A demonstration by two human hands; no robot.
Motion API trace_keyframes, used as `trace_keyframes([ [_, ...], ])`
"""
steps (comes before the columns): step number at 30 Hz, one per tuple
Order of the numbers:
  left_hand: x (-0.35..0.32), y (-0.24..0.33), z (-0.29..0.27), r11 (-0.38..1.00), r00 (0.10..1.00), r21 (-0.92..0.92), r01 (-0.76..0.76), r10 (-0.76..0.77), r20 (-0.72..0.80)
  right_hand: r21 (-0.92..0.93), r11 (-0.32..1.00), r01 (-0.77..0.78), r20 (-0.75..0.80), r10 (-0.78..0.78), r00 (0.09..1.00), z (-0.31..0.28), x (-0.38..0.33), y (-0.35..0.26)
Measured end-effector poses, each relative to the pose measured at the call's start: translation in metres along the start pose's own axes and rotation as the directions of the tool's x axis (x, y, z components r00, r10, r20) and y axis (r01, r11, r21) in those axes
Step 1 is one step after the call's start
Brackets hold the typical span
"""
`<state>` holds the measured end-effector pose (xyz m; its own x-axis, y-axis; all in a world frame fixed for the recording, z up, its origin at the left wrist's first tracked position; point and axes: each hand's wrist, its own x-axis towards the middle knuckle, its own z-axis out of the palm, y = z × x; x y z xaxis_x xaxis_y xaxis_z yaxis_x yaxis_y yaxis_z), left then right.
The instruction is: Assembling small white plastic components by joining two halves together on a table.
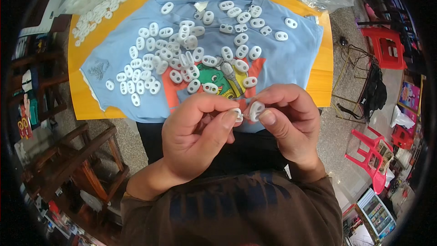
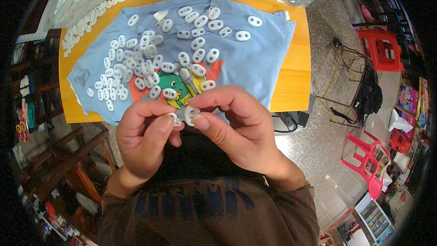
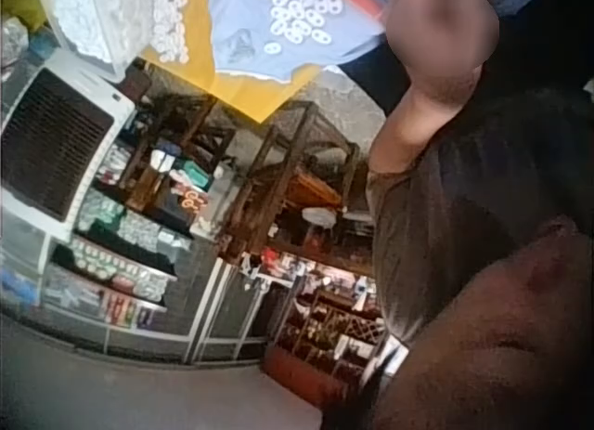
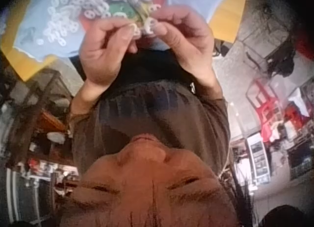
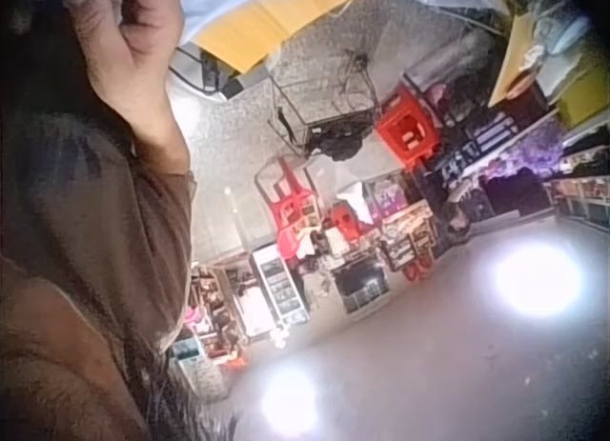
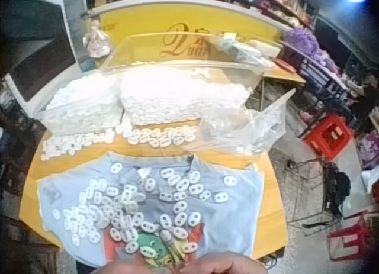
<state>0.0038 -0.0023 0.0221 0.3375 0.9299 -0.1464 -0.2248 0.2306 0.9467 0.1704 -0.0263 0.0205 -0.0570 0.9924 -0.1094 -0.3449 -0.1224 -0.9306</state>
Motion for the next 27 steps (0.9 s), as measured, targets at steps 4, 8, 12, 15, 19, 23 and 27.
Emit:
trace_keyframes([
  [4, -0.0007, -0.0018, -0.0012, 0.993, 0.999, 0.111, -0.035, 0.037, -0.013, -0.299, 0.938, 0.175, 0.023, -0.176, 0.984, -0.0025, 0.0021, 0.0013],
  [8, -0.0005, -0.0031, -0.0006, 0.987, 0.996, 0.142, -0.072, 0.077, -0.034, -0.461, 0.840, 0.285, 0.083, -0.279, 0.957, -0.0029, 0.0042, -0.0004],
  [12, -0.0004, -0.0038, -0.0005, 0.989, 0.997, 0.130, -0.066, 0.072, -0.038, -0.374, 0.901, 0.219, 0.039, -0.220, 0.975, -0.0017, 0.0035, 0.0018],
  [15, -0.0010, -0.0055, -0.0009, 0.990, 0.997, 0.126, -0.061, 0.066, -0.033, -0.359, 0.910, 0.208, 0.034, -0.209, 0.977, -0.0019, 0.0033, 0.0025],
  [19, -0.0013, -0.0061, 0.0011, 0.989, 0.996, 0.135, -0.067, 0.074, -0.044, -0.375, 0.900, 0.222, 0.041, -0.223, 0.974, -0.0011, 0.0042, 0.0023],
  [23, -0.0023, -0.0079, 0.0013, 0.993, 0.998, 0.110, -0.054, 0.058, -0.032, -0.485, 0.818, 0.310, 0.119, -0.290, 0.950, -0.0013, 0.0065, 0.0023],
  [27, -0.0028, -0.0086, 0.0026, 0.996, 0.999, 0.082, -0.025, 0.027, -0.021, -0.524, 0.788, 0.324, 0.154, -0.286, 0.946, -0.0020, 0.0068, 0.0027],
])
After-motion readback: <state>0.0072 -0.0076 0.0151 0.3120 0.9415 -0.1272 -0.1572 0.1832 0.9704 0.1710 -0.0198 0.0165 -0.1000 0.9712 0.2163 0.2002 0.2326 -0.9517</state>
